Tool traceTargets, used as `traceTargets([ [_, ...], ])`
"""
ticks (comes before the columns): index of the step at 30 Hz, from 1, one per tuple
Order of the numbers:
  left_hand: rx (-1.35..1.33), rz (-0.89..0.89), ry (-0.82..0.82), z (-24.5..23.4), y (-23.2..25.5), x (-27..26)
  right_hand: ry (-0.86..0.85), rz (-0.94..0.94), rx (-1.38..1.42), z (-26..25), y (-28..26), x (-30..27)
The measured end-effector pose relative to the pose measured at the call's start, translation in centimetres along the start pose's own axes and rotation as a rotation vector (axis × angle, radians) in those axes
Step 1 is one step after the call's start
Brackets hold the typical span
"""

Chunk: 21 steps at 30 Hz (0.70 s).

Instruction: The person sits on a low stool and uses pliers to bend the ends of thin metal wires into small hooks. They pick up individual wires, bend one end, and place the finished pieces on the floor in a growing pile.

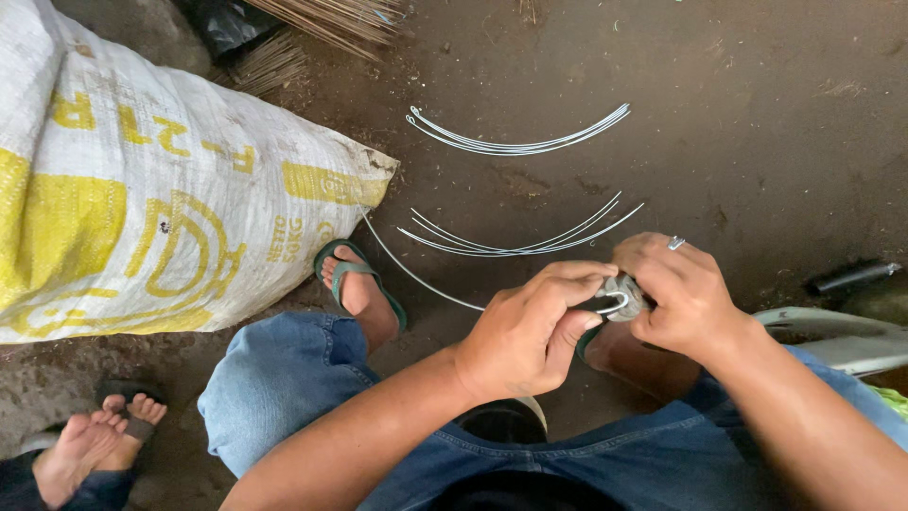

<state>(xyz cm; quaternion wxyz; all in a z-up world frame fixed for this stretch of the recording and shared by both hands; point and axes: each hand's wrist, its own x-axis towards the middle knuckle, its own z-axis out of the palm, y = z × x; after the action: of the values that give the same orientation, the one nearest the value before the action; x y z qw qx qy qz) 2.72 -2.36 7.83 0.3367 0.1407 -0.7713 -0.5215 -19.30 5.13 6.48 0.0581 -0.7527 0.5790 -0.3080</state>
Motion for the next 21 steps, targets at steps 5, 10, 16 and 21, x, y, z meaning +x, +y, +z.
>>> traceTargets([
  [5, 0.026, 0.078, -0.003, -0.3, 0.3, 0.4, 0.031, -0.048, 0.020, -0.3, -0.3, 0.1],
  [10, 0.049, 0.118, -0.001, -0.5, 0.6, 0.5, 0.035, -0.062, 0.047, -0.5, -0.6, 0.0],
  [16, 0.078, 0.183, -0.014, -0.9, 0.8, 0.6, 0.025, -0.082, 0.079, -0.8, -0.8, 0.1],
  [21, 0.111, 0.234, -0.009, -1.0, 0.9, 0.7, 0.020, -0.107, 0.103, -1.1, -1.0, 0.3],
])
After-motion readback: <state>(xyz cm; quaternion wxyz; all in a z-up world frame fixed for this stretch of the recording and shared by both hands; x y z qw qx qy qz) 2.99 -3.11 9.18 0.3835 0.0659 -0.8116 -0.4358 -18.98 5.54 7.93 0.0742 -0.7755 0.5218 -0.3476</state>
